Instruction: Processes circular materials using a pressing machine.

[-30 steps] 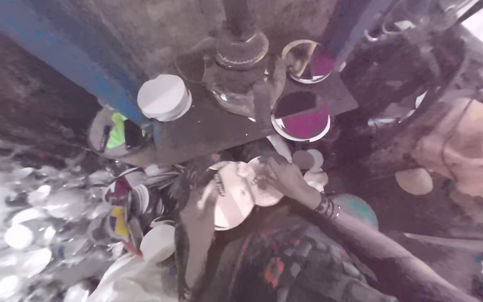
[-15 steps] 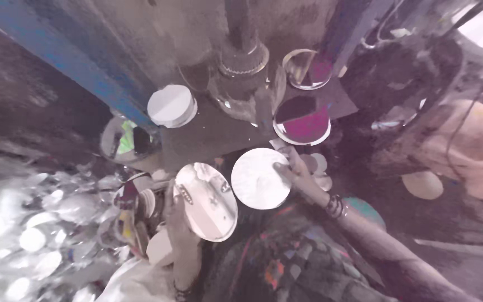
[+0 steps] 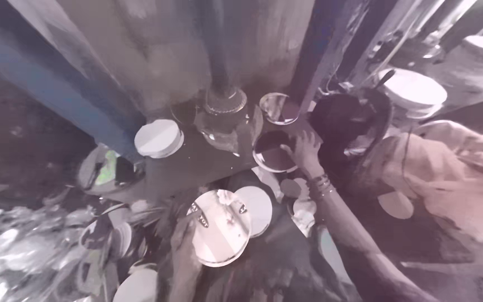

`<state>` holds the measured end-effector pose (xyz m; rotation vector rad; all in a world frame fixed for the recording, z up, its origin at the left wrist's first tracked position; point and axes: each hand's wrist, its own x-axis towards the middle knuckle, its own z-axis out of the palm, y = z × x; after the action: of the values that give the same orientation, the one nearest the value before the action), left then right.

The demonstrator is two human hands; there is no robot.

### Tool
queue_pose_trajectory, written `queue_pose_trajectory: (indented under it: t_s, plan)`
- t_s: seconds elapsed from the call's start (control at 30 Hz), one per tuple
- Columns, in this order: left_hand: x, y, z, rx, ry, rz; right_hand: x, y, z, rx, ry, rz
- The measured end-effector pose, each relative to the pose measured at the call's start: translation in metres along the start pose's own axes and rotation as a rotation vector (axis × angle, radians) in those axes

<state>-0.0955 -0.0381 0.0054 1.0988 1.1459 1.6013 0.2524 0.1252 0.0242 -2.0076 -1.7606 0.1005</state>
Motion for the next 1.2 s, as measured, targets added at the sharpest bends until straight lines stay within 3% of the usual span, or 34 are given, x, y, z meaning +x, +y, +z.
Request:
queue_pose_trajectory:
  t_s: [0.1,0.2,0.3,0.37,0.4,0.47,0.53,0.63,0.7,0.77,0.93,1.2]
  plan:
    - [0.008,-0.003,0.009,-0.013,-0.024,-0.006,0.013,0.007,-0.002,0.059,0.108,0.06]
    - [0.016,-0.01,0.02,0.008,-0.064,-0.016,-0.009,-0.01,-0.007,0.425,0.277,-0.077]
    - [0.023,-0.011,0.038,0.088,-0.107,-0.128,-0.056,-0.041,-0.012,0.684,0.116,-0.392]
    - [0.023,-0.006,0.055,0.107,-0.111,-0.187,-0.078,-0.061,-0.013,0.614,-0.076,-0.591]
    - [0.022,-0.004,0.062,0.112,-0.081,-0.214,-0.081,-0.066,-0.012,0.55,-0.142,-0.608]
    - [0.021,-0.002,0.066,0.119,-0.05,-0.233,-0.069,-0.063,-0.014,0.379,-0.219,-0.441]
    - [0.021,-0.004,0.059,0.11,-0.005,-0.222,-0.038,-0.044,-0.013,0.191,-0.149,-0.173]
    - [0.022,-0.007,0.048,0.088,0.073,-0.233,0.005,-0.005,-0.007,0.026,-0.088,0.059]
    - [0.019,-0.011,0.041,0.083,0.084,-0.242,0.01,0.005,-0.006,0.011,-0.039,0.035]
    - [0.018,-0.013,0.038,0.108,0.083,-0.261,0.006,0.003,-0.005,0.044,0.038,-0.12]
    - [0.016,-0.018,0.035,0.138,0.048,-0.273,-0.017,-0.003,-0.003,0.018,-0.138,-0.439]
    - [0.013,-0.013,0.039,0.063,0.058,-0.252,-0.002,0.005,-0.007,-0.006,-0.187,-0.328]
